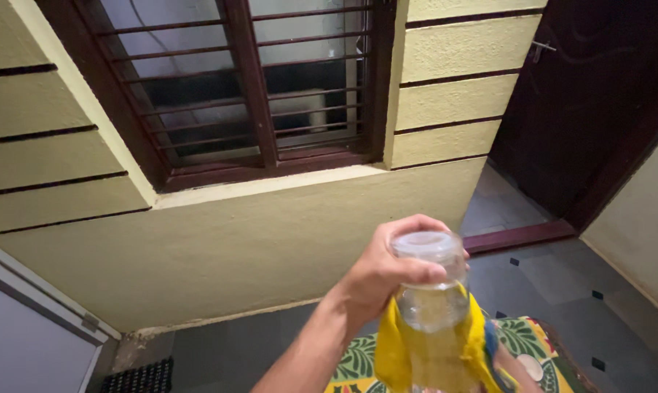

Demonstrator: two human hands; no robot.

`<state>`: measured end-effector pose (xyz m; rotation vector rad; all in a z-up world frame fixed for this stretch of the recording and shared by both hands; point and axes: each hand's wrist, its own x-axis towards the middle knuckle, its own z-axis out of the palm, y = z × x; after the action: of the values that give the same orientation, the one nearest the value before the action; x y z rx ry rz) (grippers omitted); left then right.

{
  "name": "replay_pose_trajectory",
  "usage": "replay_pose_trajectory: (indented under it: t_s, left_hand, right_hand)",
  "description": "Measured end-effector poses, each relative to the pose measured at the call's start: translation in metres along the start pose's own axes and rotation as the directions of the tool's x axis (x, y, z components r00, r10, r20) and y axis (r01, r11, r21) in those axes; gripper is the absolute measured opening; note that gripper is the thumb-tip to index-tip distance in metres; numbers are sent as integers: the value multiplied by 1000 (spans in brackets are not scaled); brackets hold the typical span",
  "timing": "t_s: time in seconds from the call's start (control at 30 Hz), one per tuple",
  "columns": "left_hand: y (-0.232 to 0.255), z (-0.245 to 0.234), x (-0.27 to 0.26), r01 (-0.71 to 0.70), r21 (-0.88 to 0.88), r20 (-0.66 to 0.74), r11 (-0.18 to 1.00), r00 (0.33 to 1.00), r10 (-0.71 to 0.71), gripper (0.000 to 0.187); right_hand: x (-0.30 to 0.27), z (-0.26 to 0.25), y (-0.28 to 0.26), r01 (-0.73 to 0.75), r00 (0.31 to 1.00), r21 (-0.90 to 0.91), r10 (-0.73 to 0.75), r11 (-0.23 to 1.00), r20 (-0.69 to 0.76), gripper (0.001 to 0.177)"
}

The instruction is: The person wipes the exterior of two clear plastic bottles and a white ceramic teapot using a yellow cloth. The bottles are placed on a red stool after cleaning, and the teapot is wiped on a table with a patterned tablecloth.

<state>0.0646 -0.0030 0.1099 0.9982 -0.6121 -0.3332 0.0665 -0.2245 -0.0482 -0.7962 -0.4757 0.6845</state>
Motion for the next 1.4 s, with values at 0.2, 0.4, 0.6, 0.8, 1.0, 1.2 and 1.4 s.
replay_pose_trajectory:
  t_s: [0.2,0.4,0.6,0.8,1.0,1.2,1.4]
  left_hand:
    - [9,8,-10,-25,140,-259,990,964,60,62]
    - [9,25,-9,-132,350,-417,927,864,280,54]
    - [6,35,0,-63,525,-565,849,720,402,51]
    - [-13,38,-2,64,611,-704,789,500,504,51]
    - [-31,37,-20,112,630,-741,769,385,550,52]
    - [-35,25,-48,271,566,-824,778,202,529,55]
    - [-47,17,-74,255,499,-859,828,18,511,56]
  right_hand:
    - [12,13,-22,-57,996,-18,58,998,74,89]
    - [26,64,-51,152,988,-365,-142,918,53,94]
    - [37,116,-49,208,893,-759,-437,617,-111,78]
    - [49,145,-25,-128,663,-983,-726,129,-182,74]
    - [54,135,15,-172,622,-985,-772,27,-130,85]
    - [51,134,56,-29,669,-999,-743,28,-41,84]
    - [52,135,78,-51,776,-998,-631,-22,-26,86]
